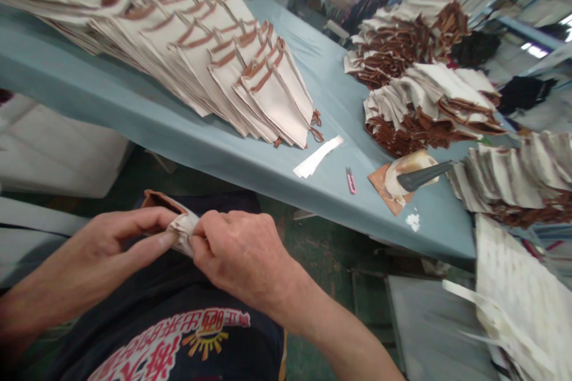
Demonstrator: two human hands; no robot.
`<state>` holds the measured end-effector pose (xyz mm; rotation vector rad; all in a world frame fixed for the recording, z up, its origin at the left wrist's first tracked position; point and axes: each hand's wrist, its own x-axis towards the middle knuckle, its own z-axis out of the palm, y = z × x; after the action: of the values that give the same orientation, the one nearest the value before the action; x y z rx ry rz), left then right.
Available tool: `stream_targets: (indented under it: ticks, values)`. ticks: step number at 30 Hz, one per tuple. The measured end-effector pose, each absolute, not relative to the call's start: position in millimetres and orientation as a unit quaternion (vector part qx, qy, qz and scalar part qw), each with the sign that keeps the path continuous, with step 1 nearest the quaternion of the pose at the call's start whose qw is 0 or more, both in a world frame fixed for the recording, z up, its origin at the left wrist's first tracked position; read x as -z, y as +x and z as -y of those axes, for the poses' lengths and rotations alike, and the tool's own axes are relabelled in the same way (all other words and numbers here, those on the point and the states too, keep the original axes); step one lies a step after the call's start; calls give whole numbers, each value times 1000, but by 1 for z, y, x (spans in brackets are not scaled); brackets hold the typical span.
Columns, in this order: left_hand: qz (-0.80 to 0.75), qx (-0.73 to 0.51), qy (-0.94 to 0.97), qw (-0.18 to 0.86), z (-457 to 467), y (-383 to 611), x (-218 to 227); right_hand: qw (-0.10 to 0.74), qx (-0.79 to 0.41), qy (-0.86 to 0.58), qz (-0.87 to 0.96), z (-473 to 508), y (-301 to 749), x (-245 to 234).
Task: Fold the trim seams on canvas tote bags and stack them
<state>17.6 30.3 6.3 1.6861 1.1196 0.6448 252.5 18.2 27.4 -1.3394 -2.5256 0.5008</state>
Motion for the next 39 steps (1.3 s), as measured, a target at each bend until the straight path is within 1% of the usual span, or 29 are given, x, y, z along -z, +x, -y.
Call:
stream_targets:
  ticks: [4, 9, 10, 12, 16, 20, 22, 24, 25, 26, 27, 29, 31, 36, 39]
  values:
    - [-451, -272, 692, 493, -30, 14, -4, 150, -198, -455, 855, -16, 251, -26]
    - [-435, -243, 665, 557, -30, 12, -6, 195, -329, -474, 793, -12, 247, -31]
    - [-434, -243, 660, 563, -30, 12, -6, 193, -337, -479, 787, -11, 246, -32]
    - [-440, -248, 660, 556, -29, 12, -7, 184, -314, -483, 796, -9, 247, -33]
    - [-449, -246, 688, 515, -27, 14, -7, 164, -228, -474, 834, -6, 250, -29]
    - [-457, -256, 716, 461, -28, 18, -5, 176, -162, -466, 852, -10, 252, -19]
    - [-498, -287, 722, 384, -25, 21, -3, 205, -177, -470, 840, -14, 252, -13]
    - [-549, -322, 715, 289, -18, 25, 1, 236, -218, -479, 817, -19, 252, -8]
    - [-562, -334, 710, 263, -13, 27, 3, 248, -241, -482, 805, -20, 251, -7]
    - [-565, -340, 705, 260, -9, 29, 5, 254, -264, -481, 797, -22, 251, -5]
    - [-560, -342, 701, 279, -5, 31, 7, 253, -285, -479, 791, -22, 251, -5]
    - [-539, -329, 695, 345, 1, 34, 10, 246, -322, -468, 785, -24, 251, -4]
    - [-527, -323, 688, 380, 1, 37, 11, 235, -350, -462, 780, -25, 252, -5]
    - [-526, -330, 686, 378, -9, 44, 9, 219, -379, -453, 777, -29, 257, -7]
    - [-529, -328, 685, 379, -13, 46, 6, 204, -352, -452, 794, -29, 257, -7]
